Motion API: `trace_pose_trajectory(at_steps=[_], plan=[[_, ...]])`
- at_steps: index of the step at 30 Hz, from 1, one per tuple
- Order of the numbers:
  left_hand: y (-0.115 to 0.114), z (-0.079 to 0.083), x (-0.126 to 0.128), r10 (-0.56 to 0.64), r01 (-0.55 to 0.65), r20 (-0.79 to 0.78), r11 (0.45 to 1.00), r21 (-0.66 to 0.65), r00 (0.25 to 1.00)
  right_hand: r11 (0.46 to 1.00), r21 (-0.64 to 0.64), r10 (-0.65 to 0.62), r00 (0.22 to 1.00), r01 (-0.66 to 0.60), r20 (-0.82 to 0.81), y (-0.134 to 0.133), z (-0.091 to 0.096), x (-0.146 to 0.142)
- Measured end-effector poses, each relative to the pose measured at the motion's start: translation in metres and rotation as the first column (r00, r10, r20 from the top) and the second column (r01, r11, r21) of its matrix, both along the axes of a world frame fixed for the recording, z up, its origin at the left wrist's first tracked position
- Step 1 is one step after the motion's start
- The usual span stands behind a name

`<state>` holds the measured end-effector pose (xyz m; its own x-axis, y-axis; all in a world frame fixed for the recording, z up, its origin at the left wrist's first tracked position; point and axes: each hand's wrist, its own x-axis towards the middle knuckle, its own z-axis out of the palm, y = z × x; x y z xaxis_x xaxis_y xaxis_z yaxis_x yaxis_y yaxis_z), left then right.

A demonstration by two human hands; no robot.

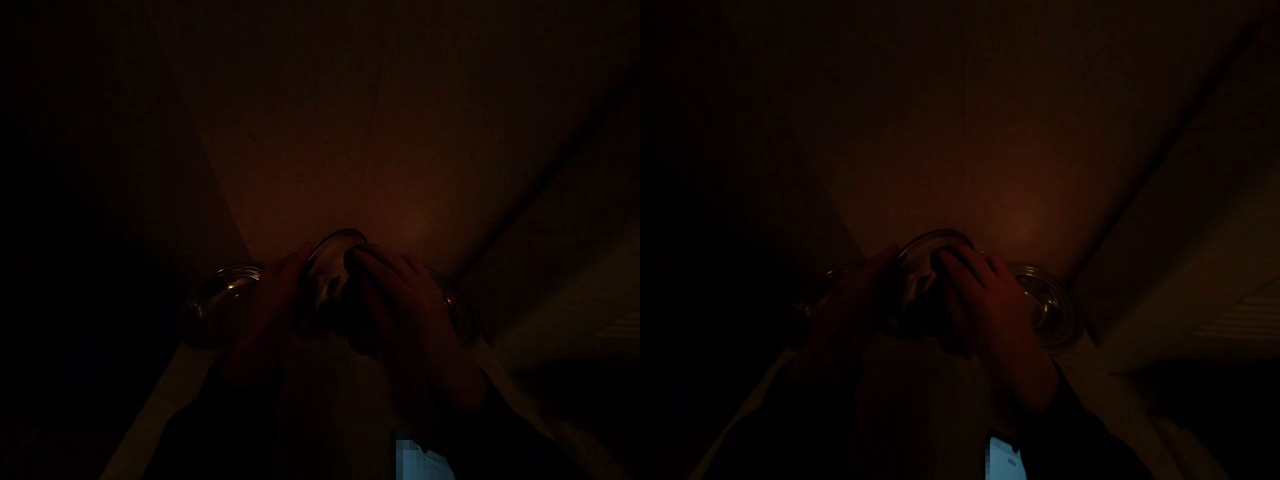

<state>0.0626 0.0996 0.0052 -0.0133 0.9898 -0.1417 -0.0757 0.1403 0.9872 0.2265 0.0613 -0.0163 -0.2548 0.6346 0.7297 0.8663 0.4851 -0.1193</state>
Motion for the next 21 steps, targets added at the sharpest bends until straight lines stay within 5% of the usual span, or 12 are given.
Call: trace_pose_trajectory(at_steps=[3, 7, 15, 21], plan=[[-0.003, 0.004, 0.0, 0.01, -0.011, -0.018, 0.998, -0.063, 1.0, 0.999, 0.013, 0.04, 0.998, -0.041, 0.05, -0.004, 0.0, -0.005], [-0.002, -0.002, -0.004, -0.04, 0.041, -0.013, 0.998, 0.037, 0.999, 0.99, 0.054, 0.125, 0.985, -0.132, 0.116, -0.007, -0.004, -0.011], [-0.001, -0.001, -0.001, 0.012, -0.009, 0.065, 0.999, -0.035, 0.998, 0.993, -0.095, -0.077, 0.991, 0.066, -0.114, 0.009, -0.004, 0.007], [-0.003, 0.001, 0.002, 0.109, -0.109, -0.104, 0.994, 0.002, 0.989, 0.997, -0.027, 0.069, 0.995, -0.067, 0.077, -0.004, 0.002, -0.009]])
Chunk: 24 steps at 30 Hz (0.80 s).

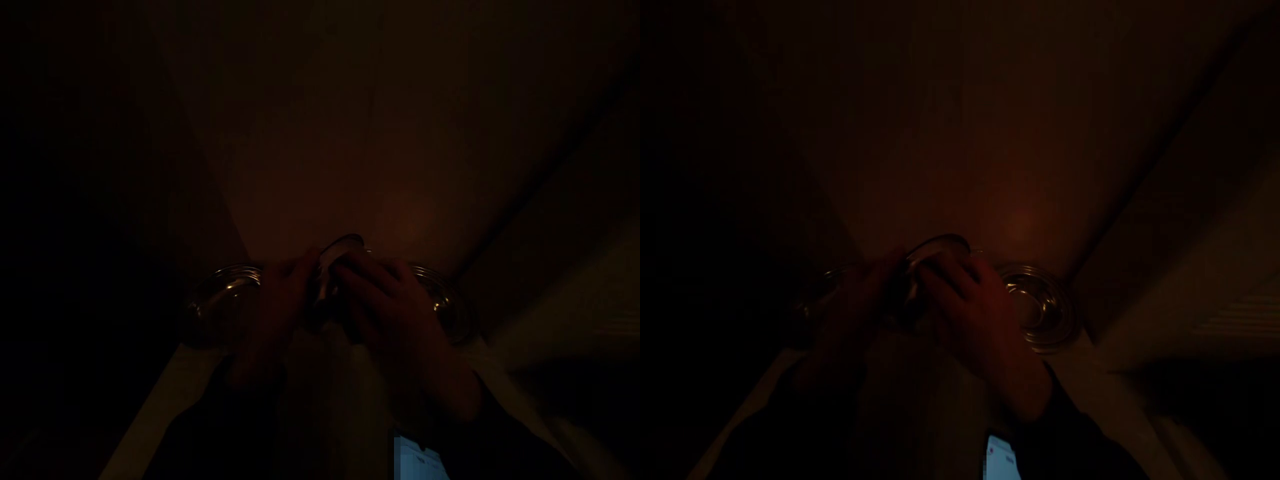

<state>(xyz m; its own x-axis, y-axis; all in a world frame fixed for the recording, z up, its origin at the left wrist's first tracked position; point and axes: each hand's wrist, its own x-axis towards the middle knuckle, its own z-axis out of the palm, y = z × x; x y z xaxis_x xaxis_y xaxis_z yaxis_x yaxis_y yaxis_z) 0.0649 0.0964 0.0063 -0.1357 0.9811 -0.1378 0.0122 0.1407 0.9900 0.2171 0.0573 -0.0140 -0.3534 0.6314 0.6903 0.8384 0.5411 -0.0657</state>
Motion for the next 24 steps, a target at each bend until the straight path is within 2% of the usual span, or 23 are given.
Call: trace_pose_trajectory(at_steps=[3, 8, 10, 13, 18, 21, 24], plan=[[-0.002, 0.0, -0.001, -0.024, 0.027, -0.057, 0.998, 0.063, 0.998, 0.999, 0.023, 0.035, 0.999, -0.034, -0.003, -0.001, 0.0, -0.004], [-0.003, 0.0, -0.001, -0.045, 0.05, -0.068, 0.996, 0.075, 0.997, 0.986, -0.067, -0.162, 0.972, 0.153, -0.168, 0.015, -0.006, 0.015], [-0.003, 0.0, -0.002, -0.032, 0.038, -0.078, 0.997, 0.065, 0.996, 0.978, -0.097, -0.202, 0.961, 0.186, -0.191, 0.019, -0.007, 0.02], [-0.004, 0.001, -0.001, -0.025, 0.029, -0.083, 0.998, 0.049, 0.996, 0.991, -0.034, -0.137, 0.979, 0.133, -0.148, 0.014, -0.006, 0.015], [-0.004, 0.003, 0.001, -0.03, 0.037, -0.146, 0.998, 0.048, 0.989, 0.995, 0.084, 0.059, 0.998, -0.061, 0.024, 0.0, 0.0, -0.005], [-0.004, 0.004, 0.001, -0.056, 0.067, -0.179, 0.997, 0.051, 0.982, 0.997, 0.075, 0.021, 0.999, -0.018, -0.041, 0.005, -0.001, 0.0], [-0.006, 0.006, 0.002, -0.084, 0.096, -0.187, 0.994, 0.056, 0.979, 0.993, -0.027, -0.115, 0.981, 0.112, -0.156, 0.018, -0.005, 0.015]])
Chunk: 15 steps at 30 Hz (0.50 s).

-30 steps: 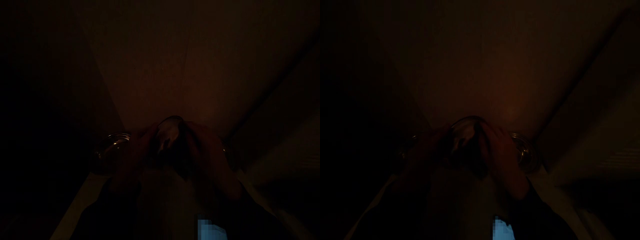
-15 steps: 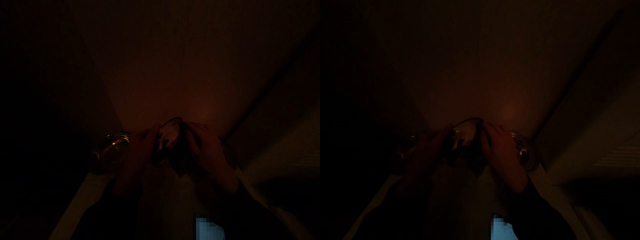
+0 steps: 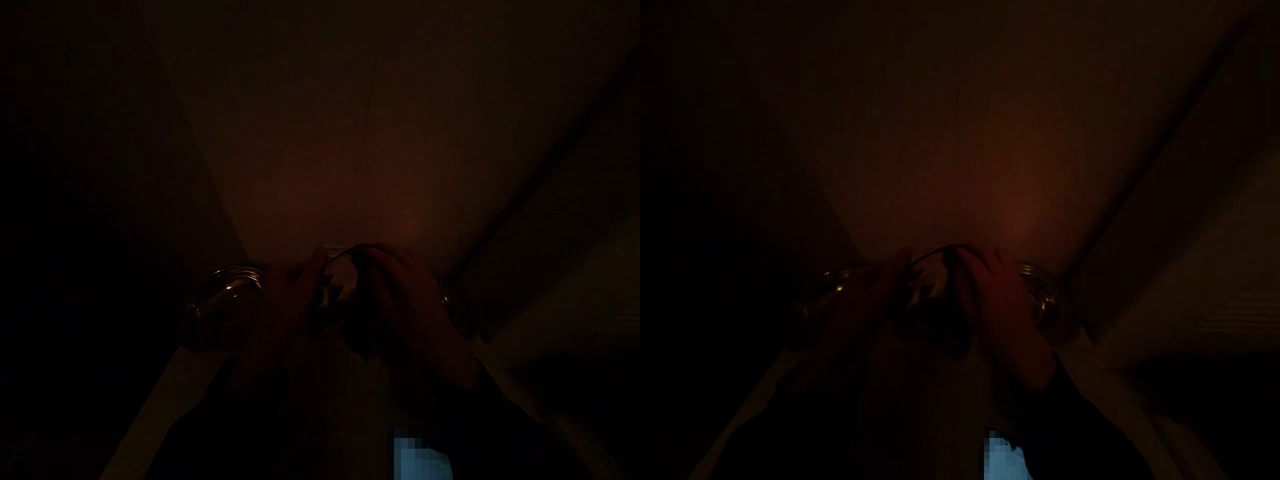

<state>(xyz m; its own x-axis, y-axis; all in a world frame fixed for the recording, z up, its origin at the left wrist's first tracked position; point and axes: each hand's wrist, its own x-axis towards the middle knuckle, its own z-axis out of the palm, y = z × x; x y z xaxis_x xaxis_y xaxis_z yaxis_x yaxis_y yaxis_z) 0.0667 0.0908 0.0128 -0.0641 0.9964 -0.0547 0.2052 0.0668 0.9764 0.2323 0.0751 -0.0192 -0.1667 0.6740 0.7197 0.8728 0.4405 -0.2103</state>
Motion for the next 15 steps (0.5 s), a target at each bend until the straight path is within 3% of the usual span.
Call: trace_pose_trajectory(at_steps=[4, 10, 15], plan=[[-0.002, 0.002, 0.001, -0.003, 0.003, 0.022, 1.0, -0.002, 1.0, 0.998, -0.035, -0.053, 0.998, 0.052, -0.018, 0.004, -0.002, 0.006], [-0.001, 0.002, 0.002, -0.013, 0.013, 0.024, 1.0, -0.003, 1.0, 0.989, 0.076, 0.124, 0.99, -0.129, 0.071, -0.013, 0.005, -0.014], [0.0, 0.001, -0.001, -0.021, 0.022, 0.033, 1.0, -0.02, 0.999, 0.997, 0.007, 0.083, 0.995, -0.083, -0.059, -0.004, 0.0, -0.005]])
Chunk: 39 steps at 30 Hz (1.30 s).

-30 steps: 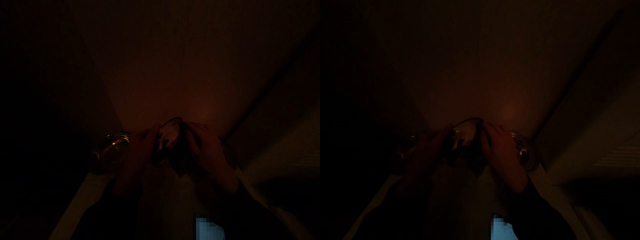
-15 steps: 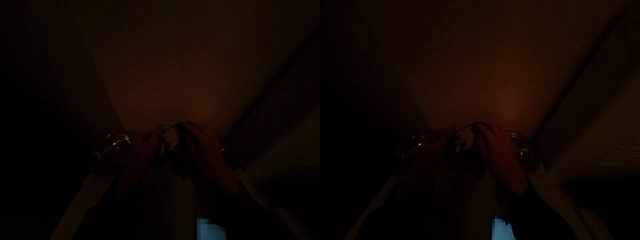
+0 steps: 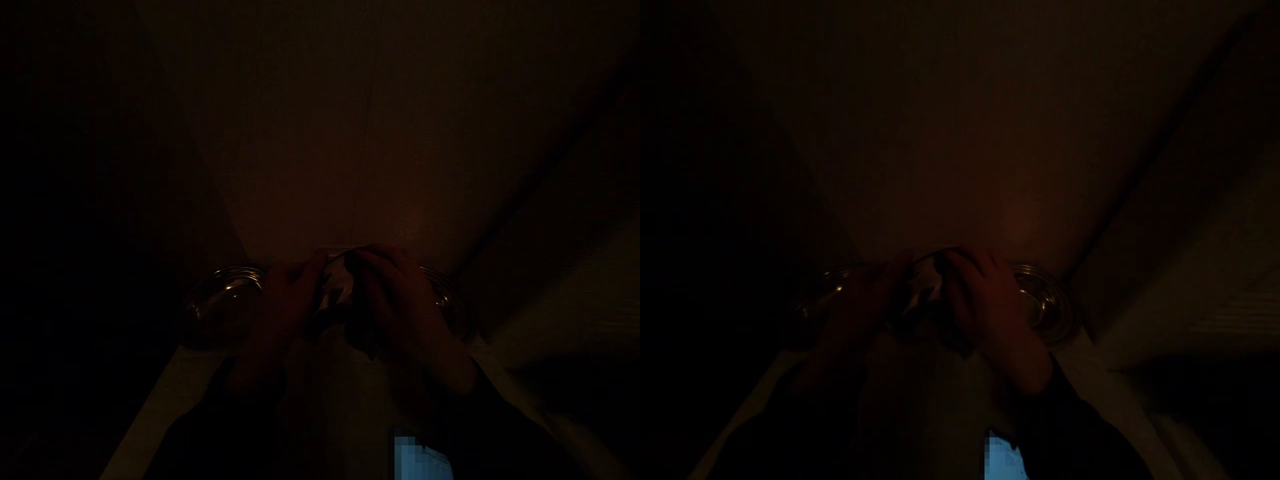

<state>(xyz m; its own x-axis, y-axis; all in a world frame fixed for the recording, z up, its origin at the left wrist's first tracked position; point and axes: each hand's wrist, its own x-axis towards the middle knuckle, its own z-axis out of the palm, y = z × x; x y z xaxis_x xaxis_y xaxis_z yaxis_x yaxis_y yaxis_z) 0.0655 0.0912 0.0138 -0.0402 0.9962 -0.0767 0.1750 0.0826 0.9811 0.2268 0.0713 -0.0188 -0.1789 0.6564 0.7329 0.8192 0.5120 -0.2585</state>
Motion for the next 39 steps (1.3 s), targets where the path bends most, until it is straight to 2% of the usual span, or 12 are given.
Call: trace_pose_trajectory(at_steps=[4, 7, 10, 13, 15, 17, 21, 23, 28, 32, 39], plan=[[0.0, 0.0, -0.002, 0.057, -0.056, -0.01, 0.998, 0.006, 0.998, 0.991, -0.078, -0.11, 0.992, 0.104, -0.068, 0.01, -0.005, 0.012], [-0.001, 0.0, -0.002, 0.051, -0.051, 0.01, 0.999, 0.016, 0.999, 0.986, -0.095, -0.145, 0.987, 0.139, -0.067, 0.009, -0.005, 0.013], [0.0, -0.001, -0.001, 0.014, -0.014, 0.011, 1.0, 0.027, 1.0, 0.993, -0.051, -0.104, 0.994, 0.103, -0.014, 0.002, -0.001, 0.008], [0.0, -0.003, 0.001, -0.008, 0.008, -0.005, 1.0, 0.025, 1.0, 0.998, 0.038, 0.048, 0.996, -0.051, 0.074, -0.007, 0.004, -0.001], [0.001, -0.003, 0.001, 0.002, -0.001, -0.01, 0.999, 0.035, 1.0, 0.991, 0.076, 0.102, 0.988, -0.111, 0.112, -0.01, 0.006, -0.003], [0.001, -0.003, 0.001, 0.015, -0.014, -0.01, 0.999, 0.033, 1.0, 0.994, 0.068, 0.079, 0.99, -0.087, 0.113, -0.008, 0.005, -0.001], [0.001, -0.001, -0.001, 0.023, -0.023, 0.011, 1.0, -0.009, 1.0, 0.995, -0.034, -0.087, 0.995, 0.089, 0.045, 0.003, -0.002, 0.011], [0.002, 0.0, -0.002, 0.001, 0.0, 0.028, 1.0, -0.028, 1.0, 0.988, -0.08, -0.132, 0.991, 0.133, 0.016, 0.007, -0.005, 0.016], [0.003, -0.004, -0.002, -0.014, 0.02, 0.104, 0.998, -0.061, 0.994, 0.989, -0.127, -0.077, 0.996, 0.081, 0.037, 0.007, -0.007, 0.019], [0.005, -0.012, -0.002, -0.055, 0.079, 0.233, 0.992, -0.097, 0.971, 0.991, -0.132, -0.02, 0.997, 0.03, 0.077, 0.004, -0.008, 0.021], [0.009, -0.019, -0.003, -0.124, 0.142, 0.286, 0.989, -0.041, 0.95, 0.996, -0.093, -0.01, 0.999, 0.013, 0.04, 0.006, -0.009, 0.021]])
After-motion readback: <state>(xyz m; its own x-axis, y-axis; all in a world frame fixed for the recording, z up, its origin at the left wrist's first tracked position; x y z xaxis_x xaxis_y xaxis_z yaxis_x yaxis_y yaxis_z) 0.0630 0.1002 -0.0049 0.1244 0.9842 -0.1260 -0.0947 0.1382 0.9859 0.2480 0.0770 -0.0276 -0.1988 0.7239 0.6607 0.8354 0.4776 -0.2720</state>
